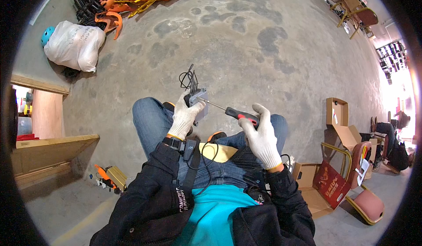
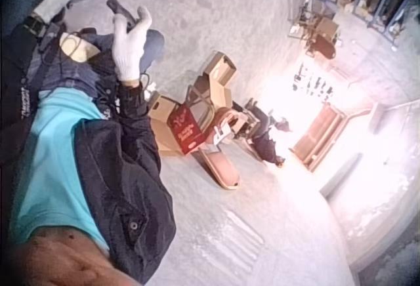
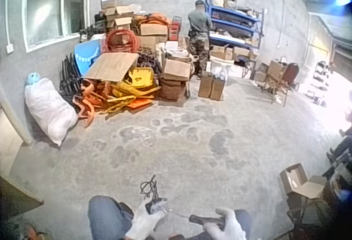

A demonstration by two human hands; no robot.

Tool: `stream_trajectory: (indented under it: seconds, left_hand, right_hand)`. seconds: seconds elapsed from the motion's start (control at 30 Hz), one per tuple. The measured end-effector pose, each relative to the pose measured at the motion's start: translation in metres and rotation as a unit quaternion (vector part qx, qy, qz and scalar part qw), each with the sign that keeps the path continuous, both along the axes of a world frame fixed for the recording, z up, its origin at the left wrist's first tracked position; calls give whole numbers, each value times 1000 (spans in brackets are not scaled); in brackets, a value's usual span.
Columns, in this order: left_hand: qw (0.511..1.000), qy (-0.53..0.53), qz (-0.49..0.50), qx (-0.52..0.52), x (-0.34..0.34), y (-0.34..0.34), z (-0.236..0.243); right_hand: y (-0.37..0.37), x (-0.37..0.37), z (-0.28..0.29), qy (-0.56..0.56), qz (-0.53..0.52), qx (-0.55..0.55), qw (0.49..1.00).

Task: Inspecting and repairing an electronic control unit using a screwdriver and monitoring tool.

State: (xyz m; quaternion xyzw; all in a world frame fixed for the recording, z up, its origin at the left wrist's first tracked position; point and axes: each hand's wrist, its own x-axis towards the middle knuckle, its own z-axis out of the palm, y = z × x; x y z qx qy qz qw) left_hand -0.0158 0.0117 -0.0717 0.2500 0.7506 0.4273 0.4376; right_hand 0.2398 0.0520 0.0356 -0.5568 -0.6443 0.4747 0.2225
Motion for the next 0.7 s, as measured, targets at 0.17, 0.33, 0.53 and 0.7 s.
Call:
stream_trajectory:
  seconds: [0.17, 0.33, 0.53, 0.7]
  left_hand:
    - [1000, 10, 7, -7, -4, -3, -11]
    - [1000, -9, -2, -1, 3, 2, 8]
    - [1000, 0, 4, -1, 0, -2, 6]
    - [1000, 12, 2, -9, 3, 3, 6]
  right_hand:
    - [1, -11, 17, -47, -27, -105, 993]
    - [2, 12, -27, -25, 61, 192, 979]
    - [2, -8, 13, 8, -54, -129, 990]
    - [4, 15, -29, -13, 60, 164, 985]
